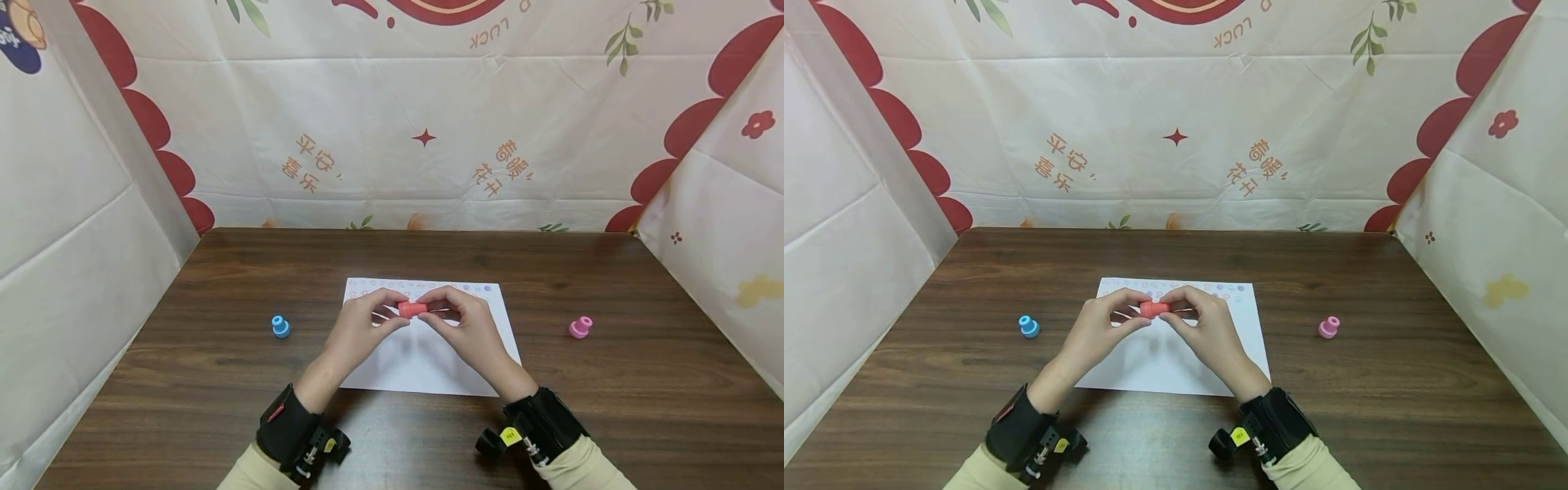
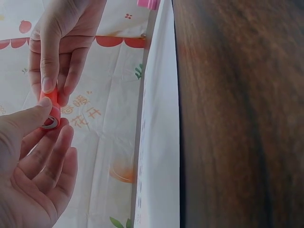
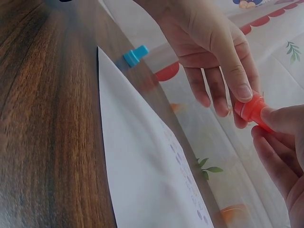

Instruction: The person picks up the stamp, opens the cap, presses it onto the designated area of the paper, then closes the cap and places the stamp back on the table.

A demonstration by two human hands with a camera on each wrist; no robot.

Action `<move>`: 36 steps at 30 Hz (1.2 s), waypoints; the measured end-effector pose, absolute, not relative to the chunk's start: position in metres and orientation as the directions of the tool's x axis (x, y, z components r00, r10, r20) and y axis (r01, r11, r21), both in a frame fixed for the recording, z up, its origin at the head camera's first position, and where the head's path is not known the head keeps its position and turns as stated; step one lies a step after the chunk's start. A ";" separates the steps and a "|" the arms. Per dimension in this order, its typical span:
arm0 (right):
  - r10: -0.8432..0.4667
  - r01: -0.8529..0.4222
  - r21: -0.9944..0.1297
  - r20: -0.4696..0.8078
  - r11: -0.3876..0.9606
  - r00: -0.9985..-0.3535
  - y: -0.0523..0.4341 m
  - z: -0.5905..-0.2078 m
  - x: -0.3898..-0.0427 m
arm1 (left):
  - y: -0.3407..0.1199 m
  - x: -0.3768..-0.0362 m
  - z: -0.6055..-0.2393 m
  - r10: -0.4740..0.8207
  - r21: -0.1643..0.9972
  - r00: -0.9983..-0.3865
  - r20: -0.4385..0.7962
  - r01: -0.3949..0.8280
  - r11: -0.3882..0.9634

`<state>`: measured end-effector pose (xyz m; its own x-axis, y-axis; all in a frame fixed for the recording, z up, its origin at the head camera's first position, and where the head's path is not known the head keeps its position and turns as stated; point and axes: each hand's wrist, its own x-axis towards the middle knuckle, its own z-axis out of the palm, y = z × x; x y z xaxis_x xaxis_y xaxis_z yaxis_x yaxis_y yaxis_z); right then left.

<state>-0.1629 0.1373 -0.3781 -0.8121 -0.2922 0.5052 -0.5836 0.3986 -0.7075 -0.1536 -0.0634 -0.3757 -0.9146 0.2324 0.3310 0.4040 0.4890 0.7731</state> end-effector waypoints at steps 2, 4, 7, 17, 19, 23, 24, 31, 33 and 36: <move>-0.292 -0.583 -0.709 0.504 0.398 -0.813 0.137 -0.378 -0.163 | -0.063 -0.153 -0.375 0.229 0.775 -0.916 0.330 0.401 0.489; -0.293 -0.582 -0.706 0.503 0.403 -0.813 0.137 -0.377 -0.162 | -0.063 -0.153 -0.375 0.228 0.775 -0.916 0.329 0.400 0.489; -0.297 -0.581 -0.703 0.499 0.411 -0.814 0.137 -0.376 -0.162 | -0.063 -0.154 -0.376 0.235 0.774 -0.914 0.330 0.404 0.487; -0.326 -0.584 -0.685 0.485 0.436 -0.812 0.139 -0.379 -0.162 | -0.065 -0.154 -0.380 0.301 0.747 -0.897 0.322 0.437 0.501; -0.333 -0.586 -0.681 0.482 0.440 -0.810 0.139 -0.379 -0.162 | -0.065 -0.153 -0.381 0.305 0.745 -0.897 0.321 0.438 0.504; -0.347 -0.592 -0.670 0.480 0.449 -0.806 0.139 -0.378 -0.162 | -0.066 -0.153 -0.381 0.315 0.740 -0.895 0.316 0.440 0.508; -0.351 -0.593 -0.666 0.479 0.452 -0.805 0.139 -0.378 -0.163 | -0.066 -0.153 -0.382 0.318 0.739 -0.894 0.315 0.441 0.509; -0.349 -0.601 -0.651 0.489 0.463 -0.799 0.145 -0.376 -0.165 | -0.068 -0.154 -0.382 0.313 0.739 -0.898 0.310 0.434 0.515; -0.342 -0.598 -0.653 0.491 0.465 -0.802 0.148 -0.376 -0.166 | -0.070 -0.153 -0.381 0.300 0.736 -0.902 0.311 0.428 0.525; -0.325 -0.583 -0.656 0.484 0.480 -0.812 0.155 -0.375 -0.167 | -0.073 -0.153 -0.379 0.273 0.737 -0.915 0.299 0.403 0.543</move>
